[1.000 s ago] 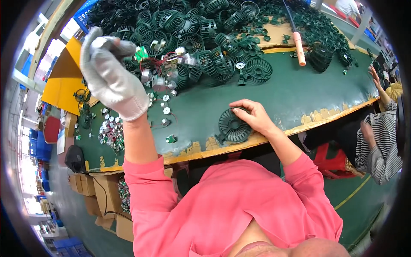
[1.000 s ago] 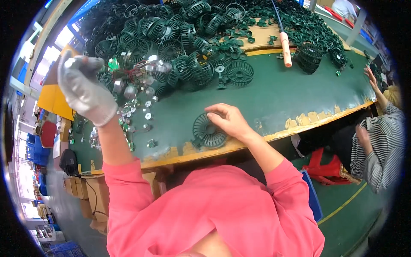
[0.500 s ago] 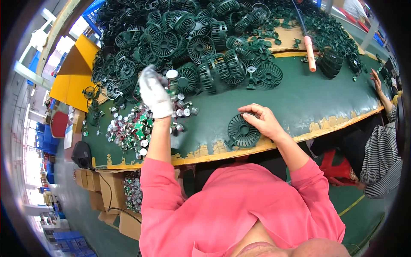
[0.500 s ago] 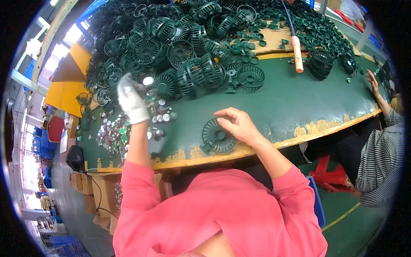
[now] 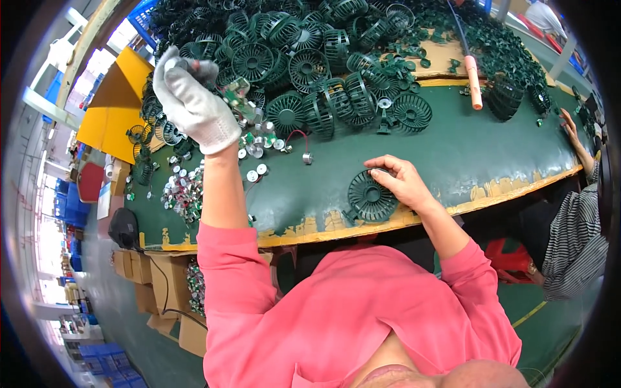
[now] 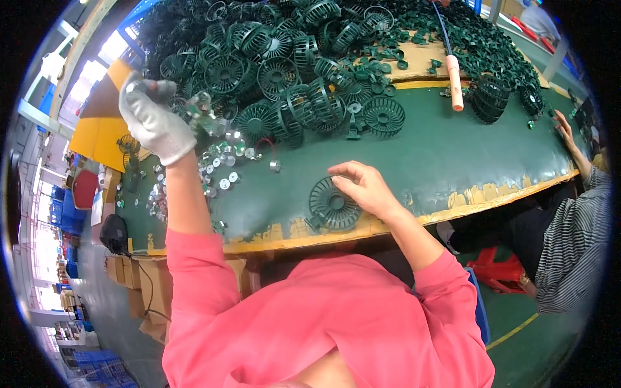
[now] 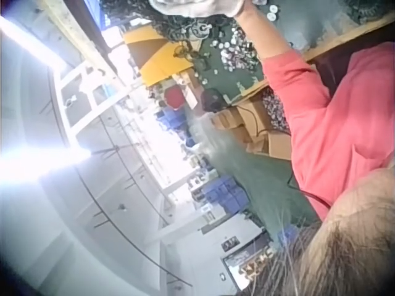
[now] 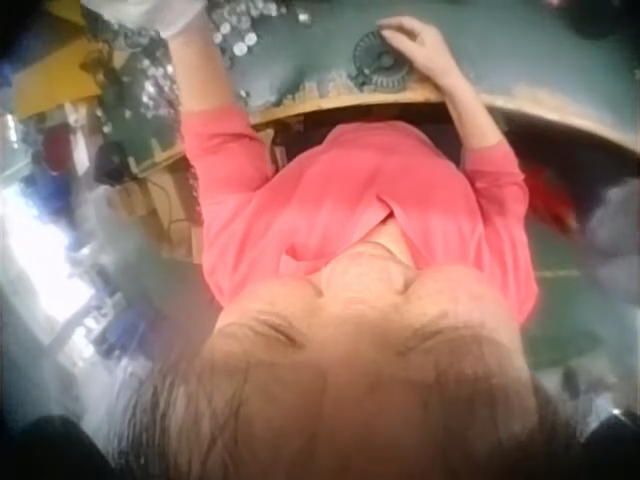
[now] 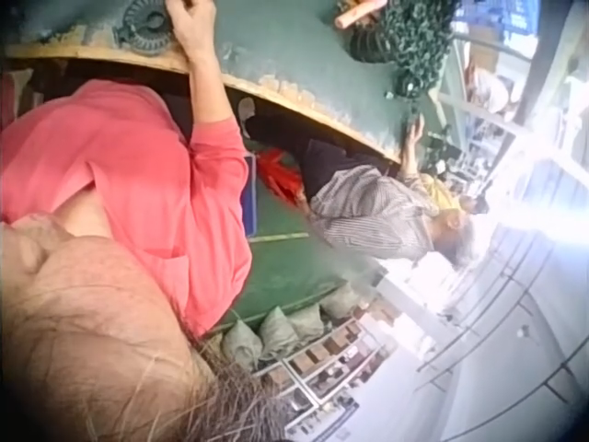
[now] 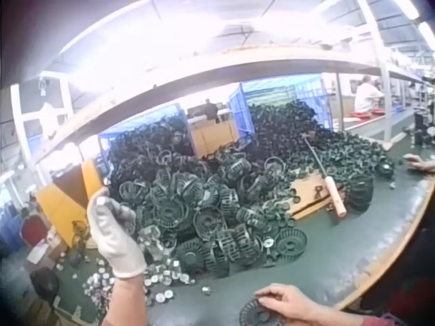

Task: The person pulls fan parts closer across the workbench using a rod and assembles the fan casings, motors, and circuit boards together by hand.

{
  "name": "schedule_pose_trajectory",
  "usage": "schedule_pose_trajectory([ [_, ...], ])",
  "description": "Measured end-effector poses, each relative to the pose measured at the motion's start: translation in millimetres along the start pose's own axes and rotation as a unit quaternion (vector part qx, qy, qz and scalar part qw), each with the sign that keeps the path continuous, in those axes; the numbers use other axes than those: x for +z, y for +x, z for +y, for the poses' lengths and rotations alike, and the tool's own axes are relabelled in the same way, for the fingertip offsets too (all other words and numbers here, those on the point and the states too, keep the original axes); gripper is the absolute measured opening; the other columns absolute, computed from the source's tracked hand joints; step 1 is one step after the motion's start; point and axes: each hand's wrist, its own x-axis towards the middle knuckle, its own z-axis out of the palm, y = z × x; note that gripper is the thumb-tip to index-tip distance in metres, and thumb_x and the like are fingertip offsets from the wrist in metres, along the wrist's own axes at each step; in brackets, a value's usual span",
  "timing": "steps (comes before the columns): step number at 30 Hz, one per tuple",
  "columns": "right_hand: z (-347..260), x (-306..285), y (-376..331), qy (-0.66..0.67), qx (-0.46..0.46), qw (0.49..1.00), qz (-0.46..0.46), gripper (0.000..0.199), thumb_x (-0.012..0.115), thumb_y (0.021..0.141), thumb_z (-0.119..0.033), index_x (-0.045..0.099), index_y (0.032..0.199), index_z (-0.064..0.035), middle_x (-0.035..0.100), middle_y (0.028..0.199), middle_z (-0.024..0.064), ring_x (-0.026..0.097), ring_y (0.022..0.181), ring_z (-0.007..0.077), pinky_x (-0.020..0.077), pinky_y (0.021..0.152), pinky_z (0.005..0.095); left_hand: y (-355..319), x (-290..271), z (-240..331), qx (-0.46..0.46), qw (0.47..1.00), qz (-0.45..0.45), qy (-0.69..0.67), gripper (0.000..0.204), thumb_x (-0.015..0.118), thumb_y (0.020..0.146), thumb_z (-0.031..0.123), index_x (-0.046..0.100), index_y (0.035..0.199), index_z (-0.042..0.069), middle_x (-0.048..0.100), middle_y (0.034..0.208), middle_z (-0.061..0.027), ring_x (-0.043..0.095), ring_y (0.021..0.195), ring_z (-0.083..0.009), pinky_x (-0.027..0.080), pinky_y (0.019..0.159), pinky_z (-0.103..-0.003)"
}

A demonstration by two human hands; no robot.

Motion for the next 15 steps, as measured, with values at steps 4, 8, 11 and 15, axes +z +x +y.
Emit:
schedule_pose_trajectory([
  [4, -3.9, 0.5, -0.4, 0.018, 0.013, 1.0, -0.003, 0.028, 0.058, 0.092, -0.013, 0.06, 0.115, 0.0021, 0.065, 0.103, 0.0052, 0.06, 0.096, 0.0103, 0.0476, 0.086, 0.0257, -8.4, 11.5, 8.5, -0.057, 0.992, -0.098, 0.054, 0.028, 0.044, 0.101, 0.024, 0.056, 0.115, 0.002, 0.056, 0.073, -0.0023, 0.054, 0.06, -0.009, 0.045, 0.058, -0.022],
  [8, -2.4, -1.2, -3.1, 0.015, 0.012, 1.0, 0.002, 0.028, 0.058, 0.092, -0.013, 0.06, 0.115, 0.0022, 0.065, 0.102, 0.005, 0.06, 0.096, 0.0101, 0.0476, 0.085, 0.0253, 5.3, 28.3, 24.0, 0.123, 0.987, -0.029, -0.095, 0.033, 0.04, 0.101, 0.025, 0.051, 0.117, -0.002, 0.057, 0.071, -0.0043, 0.052, 0.061, -0.0109, 0.045, 0.06, -0.025],
  [11, -2.4, -2.1, 0.7, -0.033, -0.005, 0.999, -0.012, 0.028, 0.058, 0.092, -0.013, 0.06, 0.115, 0.0024, 0.065, 0.103, 0.0051, 0.06, 0.097, 0.0101, 0.0477, 0.085, 0.0255, 3.2, 16.9, 5.8, 0.127, 0.984, -0.082, 0.091, 0.033, 0.043, 0.1, 0.028, 0.056, 0.114, 0.0, 0.057, 0.069, -0.0042, 0.051, 0.059, -0.0106, 0.043, 0.058, -0.024],
  [15, 0.9, 0.0, -0.3, 0.043, 0.011, 0.999, -0.01, 0.029, 0.06, 0.09, -0.015, 0.062, 0.114, 0.0028, 0.064, 0.105, 0.0058, 0.059, 0.093, 0.0097, 0.0485, 0.083, 0.0265, -45.5, -22.8, -9.7, -0.195, 0.954, -0.194, 0.115, 0.031, 0.045, 0.099, 0.027, 0.059, 0.112, 0.003, 0.055, 0.07, -0.0013, 0.05, 0.057, -0.0074, 0.042, 0.055, -0.023],
])
